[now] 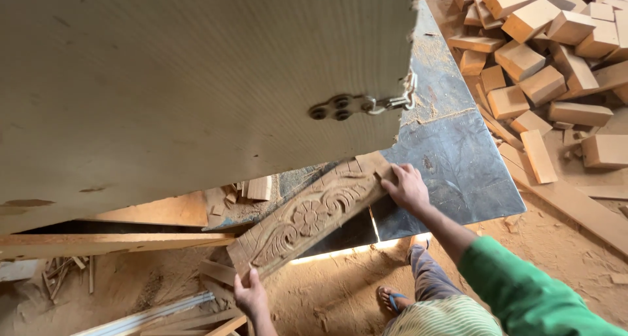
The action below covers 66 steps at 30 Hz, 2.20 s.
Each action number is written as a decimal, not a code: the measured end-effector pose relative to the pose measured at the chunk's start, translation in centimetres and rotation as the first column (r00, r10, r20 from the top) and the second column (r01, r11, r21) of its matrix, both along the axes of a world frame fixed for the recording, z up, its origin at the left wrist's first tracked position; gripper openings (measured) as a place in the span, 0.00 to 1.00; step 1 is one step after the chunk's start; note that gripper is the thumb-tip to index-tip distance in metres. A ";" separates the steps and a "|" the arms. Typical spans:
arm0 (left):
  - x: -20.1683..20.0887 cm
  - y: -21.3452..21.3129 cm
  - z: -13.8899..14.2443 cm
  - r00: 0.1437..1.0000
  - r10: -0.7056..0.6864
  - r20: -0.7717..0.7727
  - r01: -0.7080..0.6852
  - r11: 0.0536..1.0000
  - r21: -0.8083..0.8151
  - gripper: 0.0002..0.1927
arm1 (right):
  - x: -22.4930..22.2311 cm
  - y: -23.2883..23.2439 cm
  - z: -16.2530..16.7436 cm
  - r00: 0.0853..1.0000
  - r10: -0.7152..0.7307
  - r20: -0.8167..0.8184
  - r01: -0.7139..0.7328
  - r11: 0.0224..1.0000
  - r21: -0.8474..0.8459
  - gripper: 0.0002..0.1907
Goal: The person guides a rectangular wooden piece with a floral relief pattern through a bandsaw, following a pre-drawn curved line. They rotate and reposition the piece multiple times to complete the cut along the marked contour.
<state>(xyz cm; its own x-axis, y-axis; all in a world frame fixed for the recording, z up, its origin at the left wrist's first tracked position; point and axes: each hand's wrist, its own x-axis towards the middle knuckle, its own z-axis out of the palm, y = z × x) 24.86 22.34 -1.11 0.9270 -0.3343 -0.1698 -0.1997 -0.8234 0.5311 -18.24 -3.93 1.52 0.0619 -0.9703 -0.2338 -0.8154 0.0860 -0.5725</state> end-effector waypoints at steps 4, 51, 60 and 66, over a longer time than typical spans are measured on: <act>1.5 2.2 0.7 0.995 -0.072 0.068 0.077 0.994 -0.073 0.37 | -0.7 4.3 -1.4 1.000 0.018 0.007 -0.018 0.998 0.059 0.38; 2.9 -0.1 -0.1 0.972 -0.097 0.215 0.114 0.991 -0.070 0.36 | 1.0 1.2 -3.4 0.986 -0.064 0.154 0.030 0.976 0.214 0.27; 4.0 -2.0 -0.3 0.982 -0.098 0.161 0.115 0.988 -0.101 0.36 | 1.7 -0.4 -3.4 0.985 0.025 0.172 -0.004 0.993 -0.121 0.22; 4.5 -2.5 -0.8 0.979 -0.103 0.179 0.113 0.992 -0.050 0.35 | 2.0 -1.4 -2.5 0.993 -0.022 0.120 0.014 0.997 0.073 0.23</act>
